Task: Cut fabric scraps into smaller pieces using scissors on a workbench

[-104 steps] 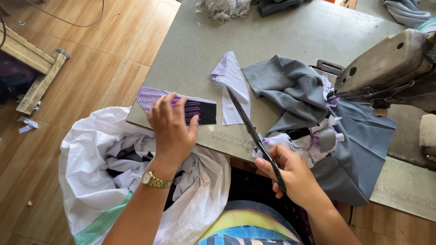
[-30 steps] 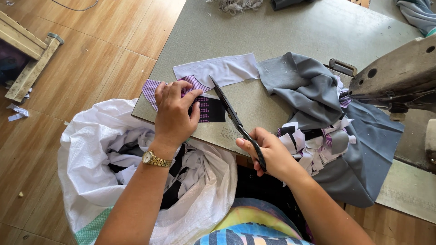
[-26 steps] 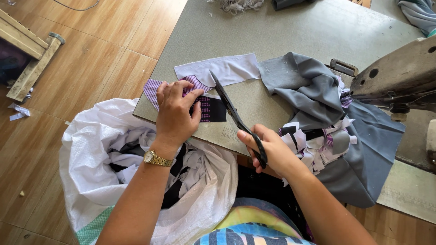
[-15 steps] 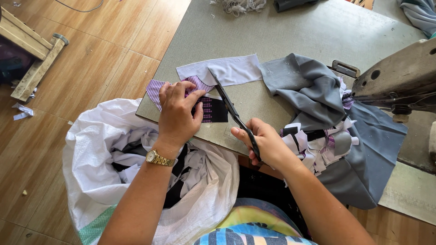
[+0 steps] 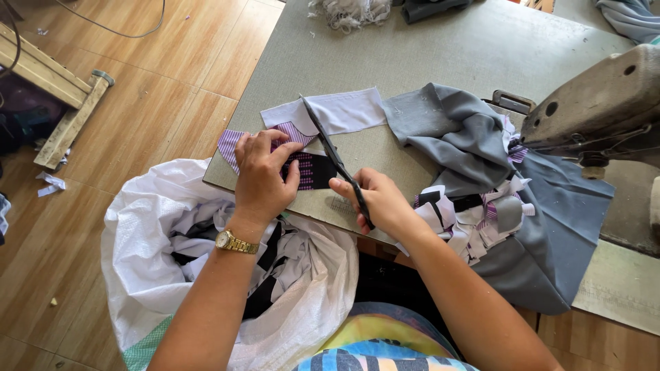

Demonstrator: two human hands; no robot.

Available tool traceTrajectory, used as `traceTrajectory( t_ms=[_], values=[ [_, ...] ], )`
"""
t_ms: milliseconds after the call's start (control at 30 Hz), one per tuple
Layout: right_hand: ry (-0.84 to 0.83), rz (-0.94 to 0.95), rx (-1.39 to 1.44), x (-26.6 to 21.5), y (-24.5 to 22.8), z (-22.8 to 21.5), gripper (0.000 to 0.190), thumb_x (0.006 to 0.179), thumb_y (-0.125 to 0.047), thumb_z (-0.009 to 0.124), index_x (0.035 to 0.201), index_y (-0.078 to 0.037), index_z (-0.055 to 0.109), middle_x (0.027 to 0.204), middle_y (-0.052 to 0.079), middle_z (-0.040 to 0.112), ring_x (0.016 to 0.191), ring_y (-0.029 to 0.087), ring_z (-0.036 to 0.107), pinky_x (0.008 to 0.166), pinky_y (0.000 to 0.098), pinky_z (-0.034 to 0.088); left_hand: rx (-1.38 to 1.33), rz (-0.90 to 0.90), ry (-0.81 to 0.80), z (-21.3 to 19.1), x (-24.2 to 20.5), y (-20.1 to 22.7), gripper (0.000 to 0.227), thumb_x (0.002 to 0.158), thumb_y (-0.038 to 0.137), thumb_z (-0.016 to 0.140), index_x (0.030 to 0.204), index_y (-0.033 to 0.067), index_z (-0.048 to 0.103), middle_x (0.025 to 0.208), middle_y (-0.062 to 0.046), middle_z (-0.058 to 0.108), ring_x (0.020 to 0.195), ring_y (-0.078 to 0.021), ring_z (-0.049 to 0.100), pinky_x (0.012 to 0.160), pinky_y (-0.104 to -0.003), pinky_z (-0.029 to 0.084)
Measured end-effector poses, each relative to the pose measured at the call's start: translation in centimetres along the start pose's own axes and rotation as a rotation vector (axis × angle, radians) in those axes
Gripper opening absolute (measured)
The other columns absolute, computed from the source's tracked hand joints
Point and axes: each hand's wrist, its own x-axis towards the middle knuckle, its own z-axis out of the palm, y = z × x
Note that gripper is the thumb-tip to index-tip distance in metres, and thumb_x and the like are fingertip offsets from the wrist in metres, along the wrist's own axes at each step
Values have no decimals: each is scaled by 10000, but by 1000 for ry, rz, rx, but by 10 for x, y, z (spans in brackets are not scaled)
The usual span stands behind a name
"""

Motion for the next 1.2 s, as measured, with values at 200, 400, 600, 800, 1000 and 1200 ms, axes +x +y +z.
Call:
traceTrajectory(
  t_ms=[200,400,600,800,1000,1200],
  values=[
    [-20,-17,27,2,6,-2,474,907,-350,890,921,41,622,578,97,518,433,187,591,298,344,558,-38,-72,-46,19,13,-26,114,885,222,772,942,315,806,1081,41,622,1152,-226,571,1177,-499,322],
    [16,-17,12,-4,0,1,490,884,-339,914,904,52,618,581,131,537,406,211,598,271,343,552,42,-32,-222,42,74,14,271,1032,519,670,1183,360,828,1389,-34,656,1466,-328,414,1230,-639,105],
    [36,-32,-5,-7,-1,3,521,859,-371,934,873,43,618,565,143,566,393,215,620,270,339,568,-23,-115,-444,49,99,32,503,1124,525,552,1432,171,733,1490,-94,606,1528,-385,362,1242,-741,-29],
    [-13,42,2,-13,-6,-1,464,944,-380,825,843,-113,460,652,57,557,435,150,549,363,307,476,-247,144,-147,-145,62,80,322,1124,191,626,1310,-29,770,1303,-130,722,1346,-328,583,1182,-480,301],
    [-79,15,207,-2,17,-7,443,952,-412,790,871,-131,459,645,67,545,400,152,545,339,303,433,-251,-277,-603,-221,-2,58,304,995,275,650,1068,109,894,1183,2,860,1183,-148,761,1049,-341,544],
    [39,44,15,-31,5,-8,429,981,-427,759,933,-115,469,675,70,558,475,135,539,379,307,473,-179,-102,-502,-137,3,41,365,1044,144,578,1353,24,728,1394,-165,710,1340,-326,623,1179,-495,443]
  ],
)
